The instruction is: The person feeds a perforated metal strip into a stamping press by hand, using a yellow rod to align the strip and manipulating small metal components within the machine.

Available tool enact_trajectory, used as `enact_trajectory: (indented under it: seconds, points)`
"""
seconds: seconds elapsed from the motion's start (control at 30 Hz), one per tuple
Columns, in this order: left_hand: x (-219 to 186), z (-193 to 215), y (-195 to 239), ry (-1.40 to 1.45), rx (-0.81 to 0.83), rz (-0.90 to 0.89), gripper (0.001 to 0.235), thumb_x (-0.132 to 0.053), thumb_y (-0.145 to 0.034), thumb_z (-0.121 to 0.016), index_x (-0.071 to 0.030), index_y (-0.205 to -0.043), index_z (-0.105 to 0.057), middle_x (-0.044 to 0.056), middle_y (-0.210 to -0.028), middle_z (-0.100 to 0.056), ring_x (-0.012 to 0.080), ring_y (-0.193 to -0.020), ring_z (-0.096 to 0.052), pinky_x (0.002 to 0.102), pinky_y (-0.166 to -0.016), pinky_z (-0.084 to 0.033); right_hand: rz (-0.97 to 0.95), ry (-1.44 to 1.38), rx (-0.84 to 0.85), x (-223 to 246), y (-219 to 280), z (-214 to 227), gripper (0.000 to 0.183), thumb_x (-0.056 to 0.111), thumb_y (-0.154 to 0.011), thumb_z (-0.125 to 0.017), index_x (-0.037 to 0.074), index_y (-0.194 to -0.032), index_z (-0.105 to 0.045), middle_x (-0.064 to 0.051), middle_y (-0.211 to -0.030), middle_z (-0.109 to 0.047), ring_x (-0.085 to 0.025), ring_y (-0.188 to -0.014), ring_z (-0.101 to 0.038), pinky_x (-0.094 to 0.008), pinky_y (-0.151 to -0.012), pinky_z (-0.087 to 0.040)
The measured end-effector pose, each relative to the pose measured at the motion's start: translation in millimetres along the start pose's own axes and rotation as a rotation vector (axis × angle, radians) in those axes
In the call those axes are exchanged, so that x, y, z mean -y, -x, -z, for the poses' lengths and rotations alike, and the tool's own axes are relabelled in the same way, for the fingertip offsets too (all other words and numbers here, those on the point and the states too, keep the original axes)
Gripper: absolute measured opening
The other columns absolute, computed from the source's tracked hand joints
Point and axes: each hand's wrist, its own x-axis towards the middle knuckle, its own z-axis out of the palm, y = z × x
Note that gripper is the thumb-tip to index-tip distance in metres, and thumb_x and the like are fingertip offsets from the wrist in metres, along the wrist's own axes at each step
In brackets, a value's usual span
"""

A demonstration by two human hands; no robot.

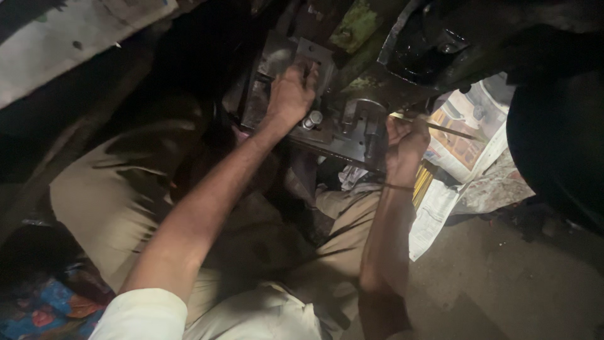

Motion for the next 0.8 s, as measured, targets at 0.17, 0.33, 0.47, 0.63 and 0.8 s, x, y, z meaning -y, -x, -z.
enact_trajectory:
  seconds: [0.17, 0.33, 0.47, 0.63, 0.8]
  points:
    - [-4.6, 3.2, -0.9, -0.017, 0.066, 0.086, 0.028, -0.024, -0.099, -0.059, -0.006, -0.119, -0.066, 0.021, -0.111, -0.074, 0.0393, -0.104, -0.071, 0.046, -0.095, -0.054, -0.003, -0.035, 0.009, -5.3, -8.8, 10.6, 0.031, 0.022, -0.108, -0.041, -0.003, -0.106, -0.058, -0.016, -0.089, -0.067, -0.027, -0.078, -0.069, -0.037, -0.074, -0.066]
    - [9.4, -7.4, -8.1, -0.146, 0.093, 0.136, 0.033, -0.034, -0.101, -0.064, -0.003, -0.108, -0.072, 0.022, -0.107, -0.075, 0.0398, -0.106, -0.071, 0.045, -0.100, -0.053, 0.002, -0.015, -0.026, -20.8, -25.6, 31.3, 0.022, 0.017, -0.108, -0.049, -0.002, -0.110, -0.059, -0.015, -0.093, -0.064, -0.026, -0.084, -0.067, -0.039, -0.078, -0.063]
    - [11.2, -3.4, -8.9, -0.133, 0.202, 0.087, 0.035, -0.038, -0.093, -0.072, -0.006, -0.107, -0.074, 0.019, -0.103, -0.076, 0.0349, -0.103, -0.072, 0.042, -0.092, -0.055, -0.039, 0.083, -0.092, -18.0, -25.6, 28.8, 0.024, 0.027, -0.107, -0.053, 0.004, -0.111, -0.061, -0.013, -0.089, -0.064, -0.024, -0.079, -0.067, -0.036, -0.068, -0.057]
    - [-11.1, 3.6, -5.1, -0.043, 0.357, 0.286, 0.034, -0.040, -0.091, -0.064, -0.013, -0.109, -0.075, 0.011, -0.091, -0.079, 0.0268, -0.081, -0.078, 0.039, -0.077, -0.058, -0.004, 0.034, -0.014, -14.5, -8.1, 14.6, 0.027, 0.028, -0.107, -0.055, 0.001, -0.111, -0.058, -0.014, -0.089, -0.065, -0.028, -0.081, -0.068, -0.041, -0.075, -0.064]
    - [-10.0, 4.4, -4.2, -0.105, 0.301, 0.158, 0.029, -0.030, -0.095, -0.067, -0.009, -0.111, -0.077, 0.011, -0.088, -0.076, 0.0190, -0.077, -0.071, 0.036, -0.074, -0.053, -0.053, 0.067, -0.126, -14.2, -5.8, 2.8, 0.030, 0.030, -0.105, -0.055, 0.001, -0.109, -0.057, -0.017, -0.094, -0.071, -0.028, -0.079, -0.070, -0.040, -0.072, -0.064]
